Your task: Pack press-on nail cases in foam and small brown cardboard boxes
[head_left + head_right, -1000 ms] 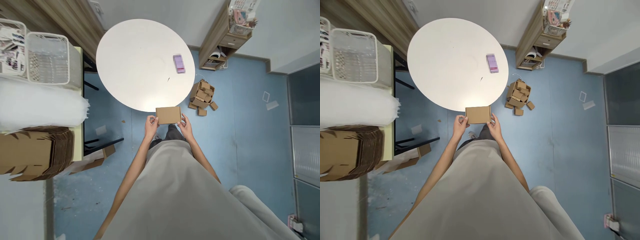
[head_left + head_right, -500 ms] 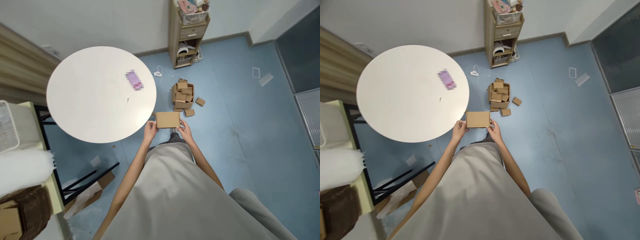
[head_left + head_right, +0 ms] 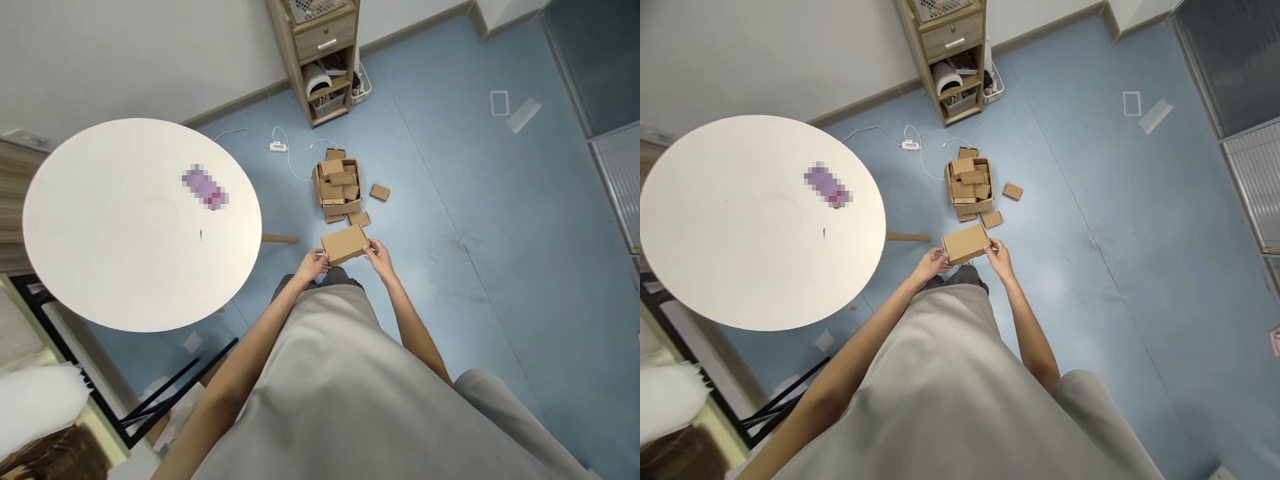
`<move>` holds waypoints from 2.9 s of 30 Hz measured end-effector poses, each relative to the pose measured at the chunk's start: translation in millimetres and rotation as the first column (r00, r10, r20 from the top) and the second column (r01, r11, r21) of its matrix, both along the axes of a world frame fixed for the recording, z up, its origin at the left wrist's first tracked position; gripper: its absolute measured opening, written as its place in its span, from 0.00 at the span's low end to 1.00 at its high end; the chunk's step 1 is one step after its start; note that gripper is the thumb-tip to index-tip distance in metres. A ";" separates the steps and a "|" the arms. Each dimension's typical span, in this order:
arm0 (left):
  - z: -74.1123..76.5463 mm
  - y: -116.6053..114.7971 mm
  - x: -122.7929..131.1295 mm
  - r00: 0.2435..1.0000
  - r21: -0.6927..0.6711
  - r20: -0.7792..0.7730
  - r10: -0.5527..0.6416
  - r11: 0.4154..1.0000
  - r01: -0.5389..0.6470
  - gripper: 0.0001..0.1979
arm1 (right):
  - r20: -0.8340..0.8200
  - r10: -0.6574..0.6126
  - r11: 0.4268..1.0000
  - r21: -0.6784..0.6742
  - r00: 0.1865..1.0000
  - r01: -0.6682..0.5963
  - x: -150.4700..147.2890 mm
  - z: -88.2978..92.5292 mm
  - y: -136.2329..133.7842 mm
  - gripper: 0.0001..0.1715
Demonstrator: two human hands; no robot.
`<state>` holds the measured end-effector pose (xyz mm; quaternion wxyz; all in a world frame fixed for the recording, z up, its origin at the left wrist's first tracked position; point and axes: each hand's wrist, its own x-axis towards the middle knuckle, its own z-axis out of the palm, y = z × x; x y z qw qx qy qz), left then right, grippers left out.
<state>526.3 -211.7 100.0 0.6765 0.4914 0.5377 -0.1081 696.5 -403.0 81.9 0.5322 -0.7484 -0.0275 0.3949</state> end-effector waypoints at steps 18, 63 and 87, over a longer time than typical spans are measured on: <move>11.5 12.8 12.3 0.955 0.231 -0.134 -0.266 0.928 0.291 0.21 | -0.032 -0.118 0.979 -0.172 0.992 0.111 56.7 -43.8 -9.3 0.28; 83.0 98.3 -551.1 0.303 0.120 0.402 0.864 0.278 -0.953 0.10 | -0.018 0.963 0.265 0.247 0.269 -0.932 -550.6 92.8 352.8 0.30; 50.1 295.6 -727.4 0.536 0.422 0.161 0.829 0.433 -0.796 0.10 | -0.097 0.809 0.582 -0.013 0.580 -0.813 -596.8 79.7 481.1 0.29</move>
